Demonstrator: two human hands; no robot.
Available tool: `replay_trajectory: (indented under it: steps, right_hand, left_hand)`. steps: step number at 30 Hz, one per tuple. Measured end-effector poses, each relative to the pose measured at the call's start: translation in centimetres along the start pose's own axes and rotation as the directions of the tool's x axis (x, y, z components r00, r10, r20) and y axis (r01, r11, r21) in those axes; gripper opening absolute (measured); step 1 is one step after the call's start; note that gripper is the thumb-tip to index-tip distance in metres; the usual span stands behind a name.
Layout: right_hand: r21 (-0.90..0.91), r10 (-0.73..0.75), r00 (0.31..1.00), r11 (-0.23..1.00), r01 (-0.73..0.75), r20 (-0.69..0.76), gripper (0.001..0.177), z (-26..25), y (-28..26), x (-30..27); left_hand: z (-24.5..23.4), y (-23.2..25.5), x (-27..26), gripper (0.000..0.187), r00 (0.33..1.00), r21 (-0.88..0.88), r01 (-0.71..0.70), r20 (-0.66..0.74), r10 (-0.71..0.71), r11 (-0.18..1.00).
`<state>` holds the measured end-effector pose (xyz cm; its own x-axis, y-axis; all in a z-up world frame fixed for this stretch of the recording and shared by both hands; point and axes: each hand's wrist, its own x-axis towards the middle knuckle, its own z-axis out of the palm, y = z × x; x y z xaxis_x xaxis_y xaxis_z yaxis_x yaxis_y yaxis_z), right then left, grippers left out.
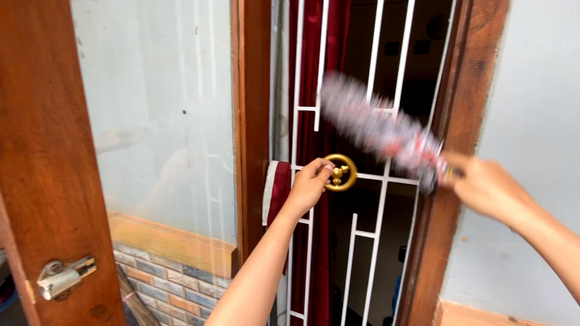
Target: The person cleans a window and its frame using a microfiber duster, moving the duster across the glass panes, the wooden frame, and the metal security bars.
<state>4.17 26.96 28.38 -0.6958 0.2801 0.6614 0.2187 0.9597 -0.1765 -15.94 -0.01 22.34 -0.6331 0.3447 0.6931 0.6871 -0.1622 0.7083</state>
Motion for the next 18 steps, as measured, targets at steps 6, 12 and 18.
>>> replay_trajectory:
  steps: [6,12,18]
  right_hand:
    - [0.127,0.263,0.961,0.954,-0.273,0.088,0.049,-4.2,1.0,-3.0]
    - [0.049,0.111,0.986,0.993,-0.106,-0.127,0.054,-0.1,3.9,-7.9]
    - [0.193,0.403,0.909,0.889,-0.416,0.104,0.051,-4.4,2.9,-9.6]
  left_hand:
    - [2.4,-0.5,-1.1,0.029,0.998,0.027,0.06,0.004,-0.06,0.998]
    - [5.5,-1.7,-3.3,0.03,0.987,-0.015,0.115,0.119,-0.113,0.993]
    - [5.7,-4.0,-4.0,0.03,0.978,-0.011,0.182,0.107,-0.18,0.983]
